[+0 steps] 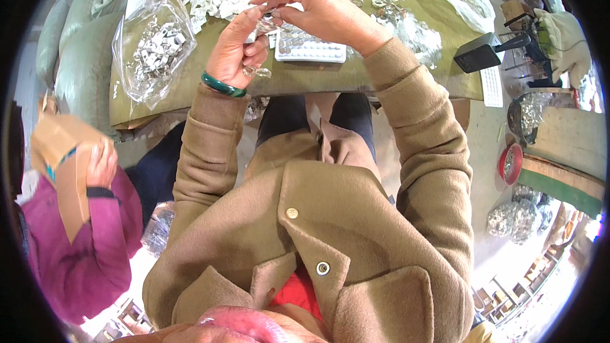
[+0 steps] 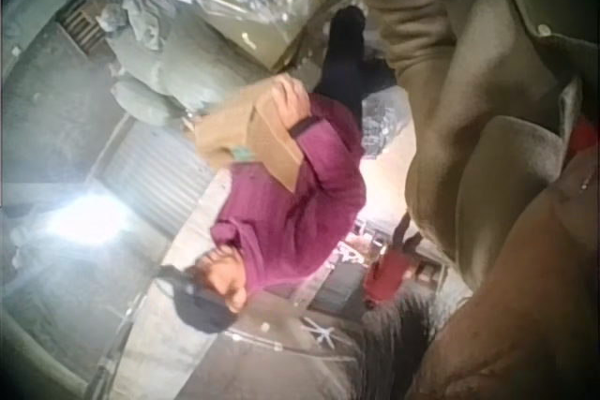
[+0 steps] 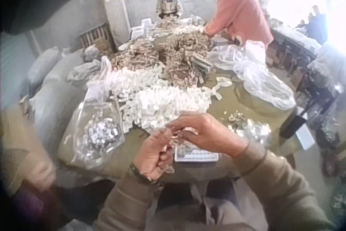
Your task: The person repeatedly picks small white rectangular components and metal rings from a table, joins them by hand, and places the assembled units into a compartmentalized tray. The person occasionally uses a small flashlight to illuminate the components during assembly.
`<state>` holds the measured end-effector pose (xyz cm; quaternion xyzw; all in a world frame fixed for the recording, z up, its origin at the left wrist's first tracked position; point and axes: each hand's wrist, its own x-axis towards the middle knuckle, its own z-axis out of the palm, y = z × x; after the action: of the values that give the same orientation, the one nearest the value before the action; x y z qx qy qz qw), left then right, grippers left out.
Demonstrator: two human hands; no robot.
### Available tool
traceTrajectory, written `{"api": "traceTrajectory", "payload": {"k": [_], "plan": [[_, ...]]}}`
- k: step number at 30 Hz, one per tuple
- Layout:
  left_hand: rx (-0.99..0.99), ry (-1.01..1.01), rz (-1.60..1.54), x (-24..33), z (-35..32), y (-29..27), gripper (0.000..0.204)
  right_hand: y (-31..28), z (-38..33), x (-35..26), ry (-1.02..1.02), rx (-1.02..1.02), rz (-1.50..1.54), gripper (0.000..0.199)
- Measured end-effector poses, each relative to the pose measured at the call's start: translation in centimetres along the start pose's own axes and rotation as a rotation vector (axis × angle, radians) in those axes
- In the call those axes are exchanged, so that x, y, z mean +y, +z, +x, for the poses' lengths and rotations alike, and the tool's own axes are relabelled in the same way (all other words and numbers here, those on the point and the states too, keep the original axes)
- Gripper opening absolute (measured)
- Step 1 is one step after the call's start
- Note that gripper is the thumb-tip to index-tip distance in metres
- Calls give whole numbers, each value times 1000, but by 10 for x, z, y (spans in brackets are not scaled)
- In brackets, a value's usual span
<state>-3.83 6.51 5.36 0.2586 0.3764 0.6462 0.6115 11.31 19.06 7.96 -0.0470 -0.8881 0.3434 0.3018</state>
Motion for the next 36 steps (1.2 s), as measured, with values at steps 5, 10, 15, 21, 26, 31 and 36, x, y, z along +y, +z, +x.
{"api": "traceTrajectory", "payload": {"k": [5, 10, 15, 21, 26, 31, 36], "plan": [[-22, -98, 105, -2, -15, 8, 30, 3, -17, -8, 45, 37, -27, 23], [-41, -165, 211, -6, -28, 14, 22, 12, -38, -17, 384, 130, 636, 18], [-115, -105, 221, -13, -40, 17, 18, 22, -50, -17, 417, 189, 1042, 15], [-185, -173, 230, -14, -59, 12, 18, 39, -65, -23, 346, 252, 1432, 17], [-79, -141, 269, -20, -65, 12, 21, 40, -76, -36, 499, 240, 1311, 16], [40, -190, 45, -22, -67, 11, 10, 44, -70, -50, 626, 280, 1024, 16], [-7, -242, -84, -25, -71, 4, 11, 41, -74, -51, 590, 288, 845, 21]]}}
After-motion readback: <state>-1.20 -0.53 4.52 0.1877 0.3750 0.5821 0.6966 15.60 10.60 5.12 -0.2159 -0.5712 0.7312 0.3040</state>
